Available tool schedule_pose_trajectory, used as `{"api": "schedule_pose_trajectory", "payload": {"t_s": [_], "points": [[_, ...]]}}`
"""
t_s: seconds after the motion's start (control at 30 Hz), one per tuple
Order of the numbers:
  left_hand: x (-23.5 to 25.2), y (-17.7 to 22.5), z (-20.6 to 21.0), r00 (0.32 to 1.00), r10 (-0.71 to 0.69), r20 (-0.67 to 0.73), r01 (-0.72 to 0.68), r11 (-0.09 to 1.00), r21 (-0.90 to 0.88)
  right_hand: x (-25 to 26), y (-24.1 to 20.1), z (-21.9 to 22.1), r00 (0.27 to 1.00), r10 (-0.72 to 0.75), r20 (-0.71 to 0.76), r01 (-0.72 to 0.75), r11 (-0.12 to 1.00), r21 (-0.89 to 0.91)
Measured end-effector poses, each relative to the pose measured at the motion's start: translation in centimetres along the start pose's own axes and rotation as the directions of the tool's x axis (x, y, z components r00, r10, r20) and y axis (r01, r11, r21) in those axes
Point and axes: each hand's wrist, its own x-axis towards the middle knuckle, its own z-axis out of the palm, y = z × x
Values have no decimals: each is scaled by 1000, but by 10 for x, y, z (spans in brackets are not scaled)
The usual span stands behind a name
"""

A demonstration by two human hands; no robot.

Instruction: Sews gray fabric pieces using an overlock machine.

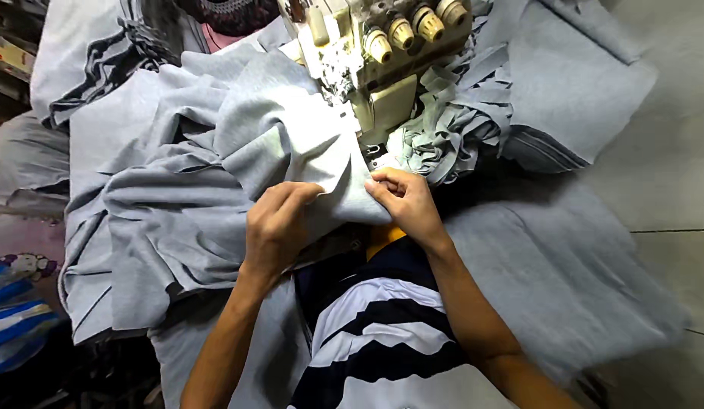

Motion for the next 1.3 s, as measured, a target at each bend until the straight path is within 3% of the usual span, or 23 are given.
{"api": "schedule_pose_trajectory", "payload": {"t_s": [0.17,0.37,0.5,0.73,1.07,1.3], "points": [[27,39,-8,987,-62,-150,55,997,-51,-6,-11,1,995,-59,-82,58,998,-16],[13,75,44,984,-176,-3,176,984,-8,-12,-6,3,984,-66,-164,51,994,-96],[-10,78,71,976,-216,-12,216,976,40,-15,4,5,979,-51,-197,27,992,-124],[-17,80,77,975,-193,-112,195,981,3,-12,9,8,971,-97,-219,73,991,-112],[1,69,83,974,-128,-186,131,991,5,10,7,5,974,-140,-178,129,989,-72],[20,58,76,980,-131,-148,140,989,48,21,9,7,983,-117,-139,124,991,44]]}}
